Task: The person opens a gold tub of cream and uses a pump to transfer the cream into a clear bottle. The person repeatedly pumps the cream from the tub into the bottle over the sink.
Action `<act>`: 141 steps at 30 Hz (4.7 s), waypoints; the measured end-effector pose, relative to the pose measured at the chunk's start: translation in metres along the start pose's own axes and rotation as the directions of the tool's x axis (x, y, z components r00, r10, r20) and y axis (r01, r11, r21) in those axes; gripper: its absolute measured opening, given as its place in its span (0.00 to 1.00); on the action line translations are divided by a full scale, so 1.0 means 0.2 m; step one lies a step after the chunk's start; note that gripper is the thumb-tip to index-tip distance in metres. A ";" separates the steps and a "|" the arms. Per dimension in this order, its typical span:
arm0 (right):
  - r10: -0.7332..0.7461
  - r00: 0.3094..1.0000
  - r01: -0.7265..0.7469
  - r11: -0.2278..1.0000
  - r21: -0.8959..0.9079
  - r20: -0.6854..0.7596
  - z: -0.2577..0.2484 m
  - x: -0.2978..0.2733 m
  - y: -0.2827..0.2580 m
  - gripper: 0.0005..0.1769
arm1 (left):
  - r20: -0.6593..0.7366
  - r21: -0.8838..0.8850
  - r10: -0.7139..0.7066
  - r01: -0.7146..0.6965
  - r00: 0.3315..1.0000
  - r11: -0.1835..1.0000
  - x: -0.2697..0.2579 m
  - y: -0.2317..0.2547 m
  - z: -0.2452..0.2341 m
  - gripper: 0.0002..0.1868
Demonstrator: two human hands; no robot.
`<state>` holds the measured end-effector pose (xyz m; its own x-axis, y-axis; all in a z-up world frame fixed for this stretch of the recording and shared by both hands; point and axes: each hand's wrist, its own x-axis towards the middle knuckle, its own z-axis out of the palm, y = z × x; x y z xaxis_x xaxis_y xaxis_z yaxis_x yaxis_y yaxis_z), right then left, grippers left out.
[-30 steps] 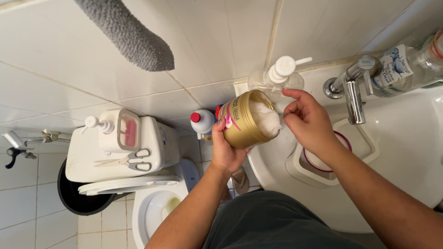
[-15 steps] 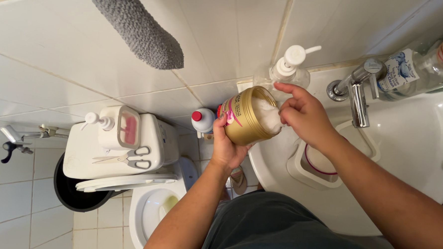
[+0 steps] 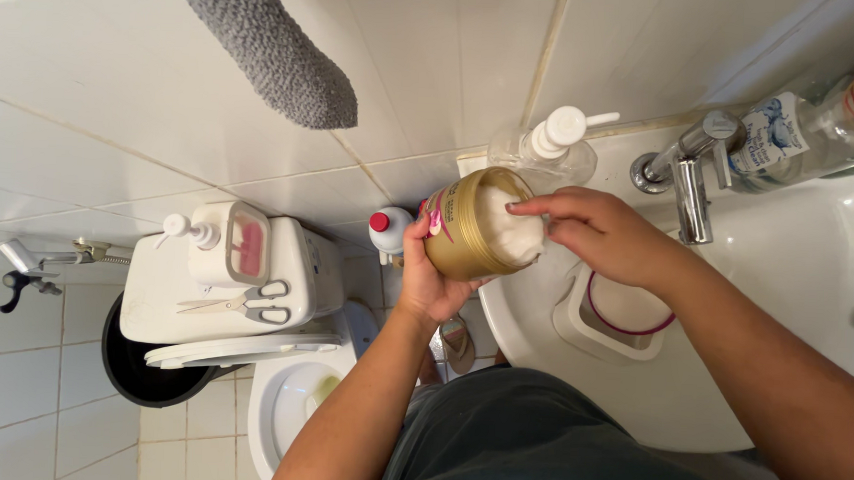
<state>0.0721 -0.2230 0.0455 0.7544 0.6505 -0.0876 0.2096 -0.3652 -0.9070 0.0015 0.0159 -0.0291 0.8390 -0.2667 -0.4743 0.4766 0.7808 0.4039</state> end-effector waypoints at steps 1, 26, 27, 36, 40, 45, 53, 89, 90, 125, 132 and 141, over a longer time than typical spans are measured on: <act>-0.063 0.998 0.063 0.995 -0.078 0.004 0.00 0.00 -0.01 0.29 | 0.000 -0.002 0.001 -0.001 1.000 1.000 0.00 -0.01 0.01 0.42; 0.175 0.978 -0.204 0.729 -0.653 -0.111 0.00 0.10 -0.35 0.39 | -0.011 -0.026 0.012 -0.012 1.000 1.000 -0.07 0.05 0.03 0.42; 0.102 0.989 -0.148 0.717 -0.681 -0.107 0.01 0.10 -0.33 0.38 | -0.013 -0.026 0.010 -0.010 1.000 1.000 -0.07 0.05 0.03 0.42; 0.131 0.981 -0.192 0.796 -0.575 -0.146 -0.01 0.04 -0.24 0.32 | 0.007 -0.027 0.007 -0.006 1.000 1.000 -0.06 0.04 0.01 0.43; 0.219 0.975 -0.220 0.967 -0.131 -0.025 -0.03 -0.01 -0.22 0.32 | 0.012 -0.020 -0.006 0.007 1.000 1.000 -0.06 0.05 0.02 0.43; 0.304 0.930 -0.349 0.906 0.238 0.206 -0.08 -0.01 -0.17 0.36 | 0.093 -0.038 -0.045 0.049 0.995 0.998 -0.08 0.06 0.05 0.45; 0.105 0.991 -0.099 0.992 -0.078 0.079 -0.09 -0.08 -0.07 0.38 | 0.055 -0.131 -0.058 0.065 0.997 0.989 -0.11 0.08 0.08 0.48; -0.182 0.853 0.249 0.965 0.076 -0.489 -0.43 0.09 -0.28 0.12 | 0.084 0.019 0.277 -0.280 0.957 0.960 -0.23 0.35 0.28 0.43; -0.167 0.849 0.257 0.960 0.115 -0.502 -0.45 0.07 -0.30 0.12 | 0.080 0.031 0.282 -0.285 0.956 0.958 -0.22 0.35 0.29 0.43; -0.280 0.907 0.421 0.653 0.629 -0.316 -0.48 -0.15 -0.24 0.06 | 0.109 -0.089 0.539 -0.532 0.835 0.842 0.06 0.06 0.42 0.32; -0.250 0.905 0.385 0.825 0.413 -0.345 -0.50 -0.15 -0.12 0.10 | 0.061 -0.051 0.437 -0.435 0.897 0.899 0.06 0.09 0.51 0.33; -0.299 0.861 0.491 0.702 0.516 -0.411 -0.49 -0.13 0.00 0.05 | 0.008 0.070 0.363 -0.362 0.932 0.929 0.04 0.13 0.52 0.28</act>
<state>0.1135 -0.3055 0.0889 0.8427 0.3954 0.3654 0.1965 0.4059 -0.8925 0.0478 -0.0246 0.0590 0.9567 0.0302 -0.2894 0.1575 0.7826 0.6023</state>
